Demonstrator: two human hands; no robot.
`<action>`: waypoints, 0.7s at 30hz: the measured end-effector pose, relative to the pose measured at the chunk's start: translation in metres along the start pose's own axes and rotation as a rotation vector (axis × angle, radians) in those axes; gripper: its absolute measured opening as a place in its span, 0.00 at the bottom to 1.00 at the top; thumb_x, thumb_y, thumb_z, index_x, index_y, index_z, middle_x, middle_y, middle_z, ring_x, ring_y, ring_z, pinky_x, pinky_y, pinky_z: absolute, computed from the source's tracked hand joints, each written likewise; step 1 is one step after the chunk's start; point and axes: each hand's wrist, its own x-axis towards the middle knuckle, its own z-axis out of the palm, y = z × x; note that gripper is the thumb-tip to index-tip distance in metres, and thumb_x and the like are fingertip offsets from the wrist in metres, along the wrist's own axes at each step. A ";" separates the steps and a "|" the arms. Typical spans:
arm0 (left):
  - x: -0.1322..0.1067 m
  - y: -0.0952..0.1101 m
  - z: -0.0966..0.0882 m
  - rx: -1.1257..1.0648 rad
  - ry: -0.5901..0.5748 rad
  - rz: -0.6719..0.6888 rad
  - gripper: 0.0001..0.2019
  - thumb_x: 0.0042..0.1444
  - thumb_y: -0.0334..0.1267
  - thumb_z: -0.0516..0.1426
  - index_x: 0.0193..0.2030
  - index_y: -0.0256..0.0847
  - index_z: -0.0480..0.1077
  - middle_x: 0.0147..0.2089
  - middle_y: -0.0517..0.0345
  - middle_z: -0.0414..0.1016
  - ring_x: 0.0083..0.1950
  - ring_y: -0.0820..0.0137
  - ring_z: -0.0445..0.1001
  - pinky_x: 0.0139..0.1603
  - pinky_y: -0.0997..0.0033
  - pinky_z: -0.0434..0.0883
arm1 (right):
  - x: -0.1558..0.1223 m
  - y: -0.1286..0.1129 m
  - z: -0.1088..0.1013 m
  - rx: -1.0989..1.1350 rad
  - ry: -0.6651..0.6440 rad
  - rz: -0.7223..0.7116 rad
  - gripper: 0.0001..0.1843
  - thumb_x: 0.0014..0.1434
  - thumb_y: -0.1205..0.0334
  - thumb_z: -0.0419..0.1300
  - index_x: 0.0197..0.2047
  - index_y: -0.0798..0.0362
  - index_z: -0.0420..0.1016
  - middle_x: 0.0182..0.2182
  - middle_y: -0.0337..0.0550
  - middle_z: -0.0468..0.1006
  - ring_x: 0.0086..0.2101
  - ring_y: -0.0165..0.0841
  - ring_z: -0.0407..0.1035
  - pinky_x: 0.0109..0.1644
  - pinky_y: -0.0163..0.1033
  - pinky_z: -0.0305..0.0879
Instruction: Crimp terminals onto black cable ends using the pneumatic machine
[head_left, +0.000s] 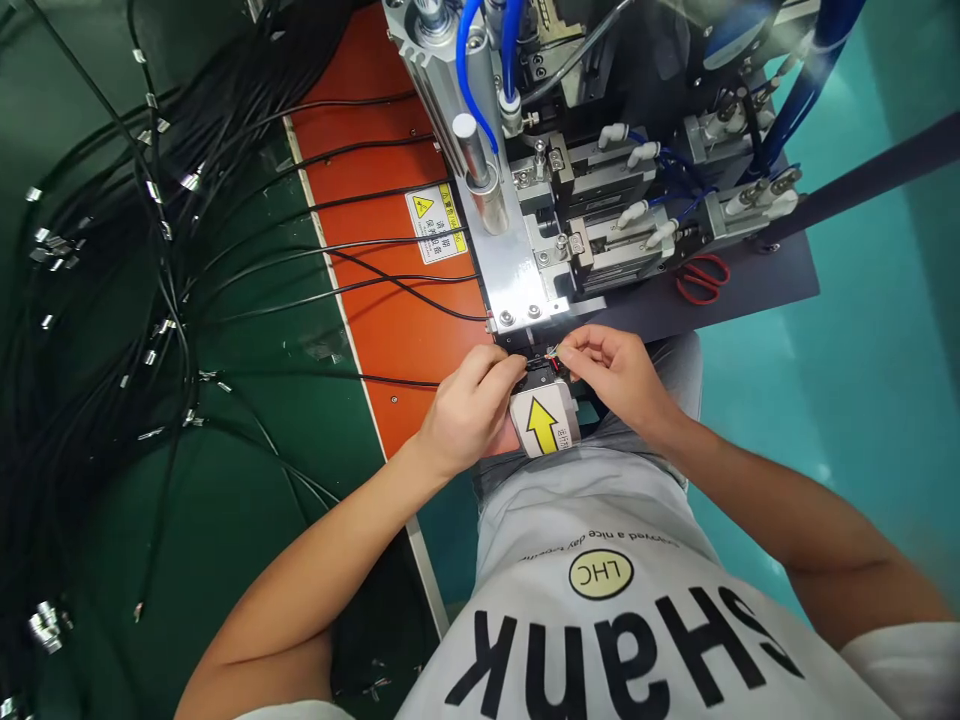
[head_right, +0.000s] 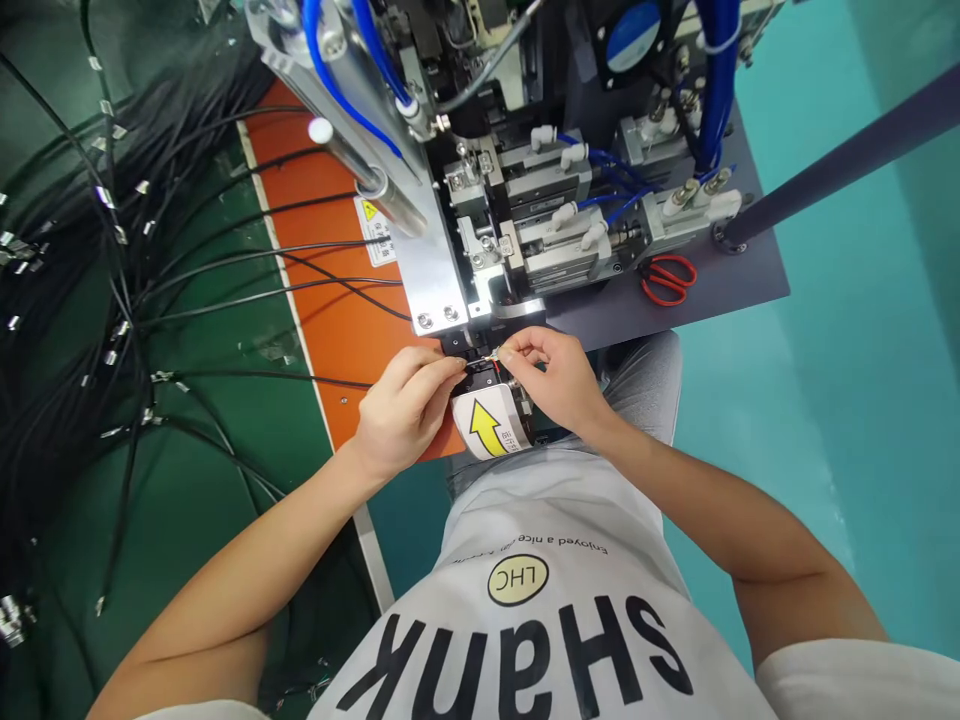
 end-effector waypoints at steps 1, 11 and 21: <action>0.000 -0.002 0.001 -0.006 -0.008 0.000 0.12 0.62 0.27 0.54 0.52 0.38 0.69 0.41 0.50 0.70 0.44 0.69 0.72 0.45 0.70 0.74 | 0.001 0.000 0.000 -0.001 -0.001 0.007 0.08 0.58 0.58 0.65 0.33 0.54 0.76 0.27 0.39 0.76 0.29 0.29 0.69 0.36 0.37 0.65; 0.001 -0.004 0.004 0.001 -0.019 0.030 0.15 0.63 0.27 0.52 0.54 0.38 0.71 0.38 0.52 0.70 0.40 0.71 0.72 0.36 0.74 0.71 | 0.006 0.002 -0.002 0.023 -0.002 0.064 0.06 0.55 0.61 0.66 0.33 0.55 0.77 0.27 0.39 0.76 0.28 0.29 0.69 0.35 0.37 0.66; 0.001 -0.004 0.007 0.002 -0.020 0.015 0.15 0.63 0.27 0.52 0.54 0.37 0.71 0.39 0.52 0.69 0.38 0.71 0.71 0.34 0.75 0.70 | 0.006 0.005 -0.005 0.001 -0.017 0.060 0.08 0.58 0.58 0.64 0.35 0.54 0.77 0.27 0.40 0.76 0.28 0.30 0.69 0.35 0.38 0.66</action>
